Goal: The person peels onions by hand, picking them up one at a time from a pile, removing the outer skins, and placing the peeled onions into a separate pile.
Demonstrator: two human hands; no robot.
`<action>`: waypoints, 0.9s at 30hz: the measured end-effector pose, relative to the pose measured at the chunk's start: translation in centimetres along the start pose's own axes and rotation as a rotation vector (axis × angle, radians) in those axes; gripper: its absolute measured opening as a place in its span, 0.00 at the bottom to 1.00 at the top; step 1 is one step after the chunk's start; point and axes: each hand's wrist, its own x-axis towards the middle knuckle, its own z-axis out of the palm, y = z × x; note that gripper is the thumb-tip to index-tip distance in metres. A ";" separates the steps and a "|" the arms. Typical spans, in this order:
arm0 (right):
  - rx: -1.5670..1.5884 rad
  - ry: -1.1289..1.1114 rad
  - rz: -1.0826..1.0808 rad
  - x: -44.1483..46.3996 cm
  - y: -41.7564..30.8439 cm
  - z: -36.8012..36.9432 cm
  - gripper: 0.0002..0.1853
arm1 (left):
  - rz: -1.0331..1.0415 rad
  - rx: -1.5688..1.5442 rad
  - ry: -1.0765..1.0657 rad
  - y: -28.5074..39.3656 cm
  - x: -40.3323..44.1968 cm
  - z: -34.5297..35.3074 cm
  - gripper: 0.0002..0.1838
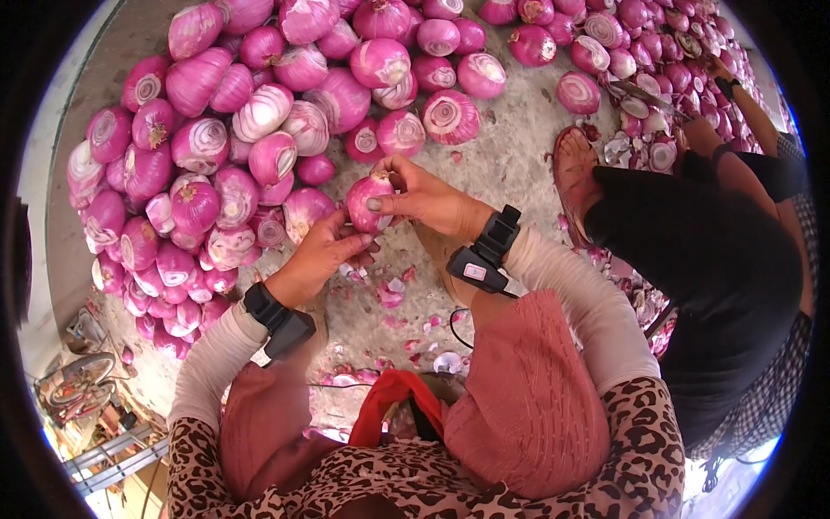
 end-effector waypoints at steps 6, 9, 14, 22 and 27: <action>-0.076 -0.037 -0.084 -0.3 -1.0 0.5 0.36 | 0.060 0.039 0.012 -1.1 0.4 -0.7 0.17; -0.391 -0.066 -0.161 -0.3 -1.5 0.8 0.39 | 0.107 0.035 0.054 -0.4 0.5 -1.5 0.16; -0.641 -0.145 -0.120 -0.5 -1.9 1.7 0.40 | 0.217 0.098 0.099 1.6 -0.1 -1.9 0.14; -1.187 -0.253 0.153 -1.4 -2.7 3.5 0.35 | 0.195 0.624 -0.048 -1.4 -0.4 -1.7 0.12; -1.229 -0.371 0.301 -1.6 -1.9 2.6 0.32 | 0.075 0.834 -0.204 -1.7 -0.9 -2.2 0.08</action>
